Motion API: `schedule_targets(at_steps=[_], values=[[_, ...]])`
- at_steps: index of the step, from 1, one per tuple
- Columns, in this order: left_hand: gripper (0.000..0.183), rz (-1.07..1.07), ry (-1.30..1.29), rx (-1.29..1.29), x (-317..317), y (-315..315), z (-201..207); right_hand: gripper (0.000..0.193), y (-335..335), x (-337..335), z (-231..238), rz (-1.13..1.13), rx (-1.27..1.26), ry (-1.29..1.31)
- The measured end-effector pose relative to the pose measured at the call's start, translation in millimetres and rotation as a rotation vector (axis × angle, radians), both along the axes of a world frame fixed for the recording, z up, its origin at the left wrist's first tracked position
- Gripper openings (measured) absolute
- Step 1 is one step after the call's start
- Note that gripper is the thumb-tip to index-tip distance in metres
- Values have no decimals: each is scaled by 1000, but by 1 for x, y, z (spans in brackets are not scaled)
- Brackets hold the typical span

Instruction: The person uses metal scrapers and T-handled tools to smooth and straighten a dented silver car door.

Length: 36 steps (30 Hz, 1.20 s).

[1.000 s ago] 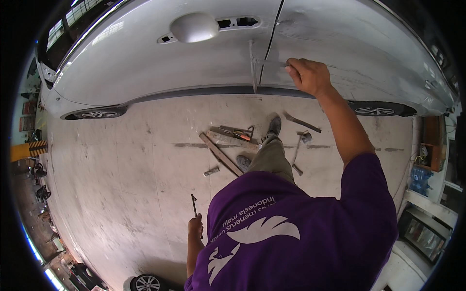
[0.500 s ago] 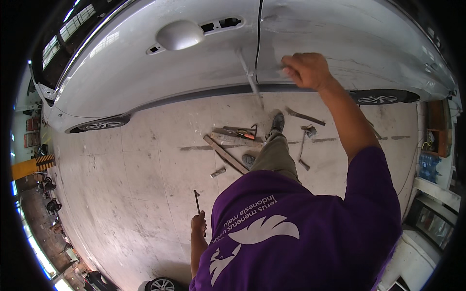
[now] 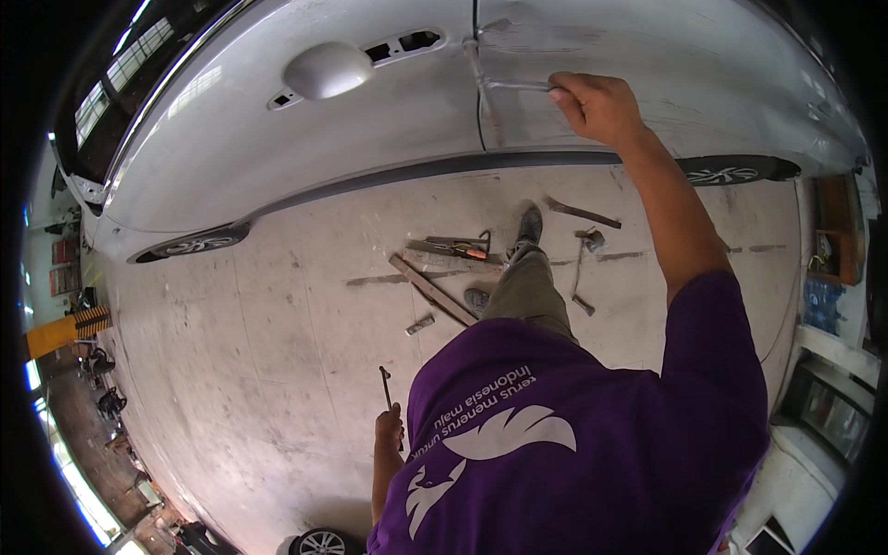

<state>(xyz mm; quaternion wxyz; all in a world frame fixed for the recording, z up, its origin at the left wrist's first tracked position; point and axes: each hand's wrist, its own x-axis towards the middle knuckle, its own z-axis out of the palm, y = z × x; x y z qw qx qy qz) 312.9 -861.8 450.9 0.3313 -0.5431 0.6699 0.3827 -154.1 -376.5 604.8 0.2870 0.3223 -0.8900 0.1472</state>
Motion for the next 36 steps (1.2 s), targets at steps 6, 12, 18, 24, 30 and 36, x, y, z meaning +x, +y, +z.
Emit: schedule_targets(at_steps=[6, 12, 18, 24, 30, 36], values=[[36, -73, 44, 65, 19, -18, -38, 19, -6, 1, 5, 65, -56, 35], [36, -149, 5, 37, 18, -21, -33, 21, -9, 6, 12, 67, -82, -27], [35, -106, -18, 49, 9, -15, -18, 20, -9, 1, 15, 42, -123, -12], [36, -16, -29, 17, -17, 10, 10, 23, -16, -7, 19, 23, -138, -7], [35, 5, -97, -13, -14, 6, 0, 22, -18, -6, 26, -10, -120, -32], [30, -18, -42, 31, -9, 7, -12, 27, -27, 8, 21, 24, -177, -190]])
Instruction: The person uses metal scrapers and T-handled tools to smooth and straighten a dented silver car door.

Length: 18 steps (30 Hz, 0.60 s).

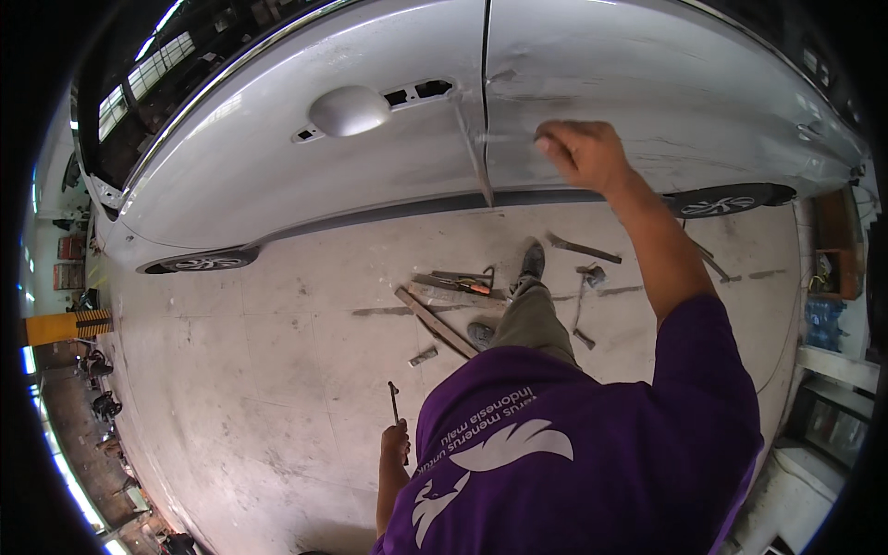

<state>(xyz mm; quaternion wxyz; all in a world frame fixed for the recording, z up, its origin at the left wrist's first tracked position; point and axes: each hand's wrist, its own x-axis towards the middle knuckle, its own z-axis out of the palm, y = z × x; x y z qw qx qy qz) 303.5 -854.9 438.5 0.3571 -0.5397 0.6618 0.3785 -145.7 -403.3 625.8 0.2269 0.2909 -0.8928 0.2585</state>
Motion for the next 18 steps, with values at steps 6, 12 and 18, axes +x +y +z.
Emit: schedule_targets(at_steps=[6, 12, 18], values=[[23, 228, -23, 115, 13, -1, -38, 34, -21, 95, -88, 62, 23, -776], [20, 268, -5, 219, 19, -3, -69, 36, -11, 205, -158, 76, 227, -1147], [19, 99, -13, 228, 7, 0, -100, 42, 28, 237, -177, 117, 557, -1303]])
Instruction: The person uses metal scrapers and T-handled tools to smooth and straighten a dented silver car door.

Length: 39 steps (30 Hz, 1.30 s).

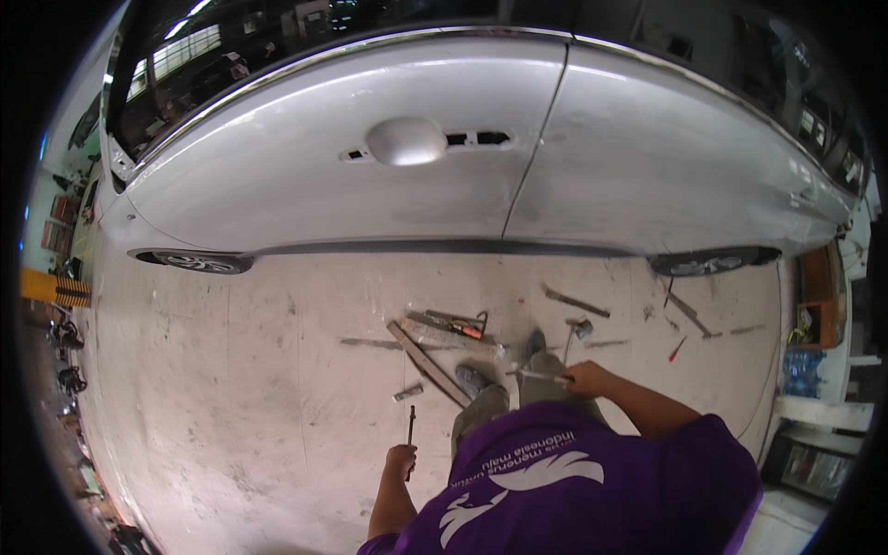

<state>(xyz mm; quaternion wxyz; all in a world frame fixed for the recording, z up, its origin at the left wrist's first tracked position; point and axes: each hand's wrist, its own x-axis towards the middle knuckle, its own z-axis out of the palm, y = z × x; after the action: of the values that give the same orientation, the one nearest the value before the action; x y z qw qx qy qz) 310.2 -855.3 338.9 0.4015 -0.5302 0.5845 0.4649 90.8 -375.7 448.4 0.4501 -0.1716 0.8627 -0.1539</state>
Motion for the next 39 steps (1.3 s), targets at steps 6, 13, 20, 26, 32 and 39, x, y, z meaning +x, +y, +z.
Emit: schedule_targets(at_steps=[6, 13, 20, 26, 32, 39], values=[[28, -474, 173, -85, -26, 7, -63, 46, 46, -10, -46, -25, -51, -80], [33, -505, 199, -153, -120, 31, -166, 45, 58, -46, -112, -167, 95, -265], [28, -950, 422, -285, -221, 60, -303, 47, 72, -65, -273, -380, -139, -302], [19, -1510, 377, -348, -300, 92, -399, 40, 82, -74, -388, -458, -309, -178], [30, -1588, 330, -433, -318, 127, -478, 34, 46, -97, -366, -621, -352, -199], [38, -1529, 197, -377, -308, 120, -503, 31, 54, -97, -376, -732, -520, -337]])
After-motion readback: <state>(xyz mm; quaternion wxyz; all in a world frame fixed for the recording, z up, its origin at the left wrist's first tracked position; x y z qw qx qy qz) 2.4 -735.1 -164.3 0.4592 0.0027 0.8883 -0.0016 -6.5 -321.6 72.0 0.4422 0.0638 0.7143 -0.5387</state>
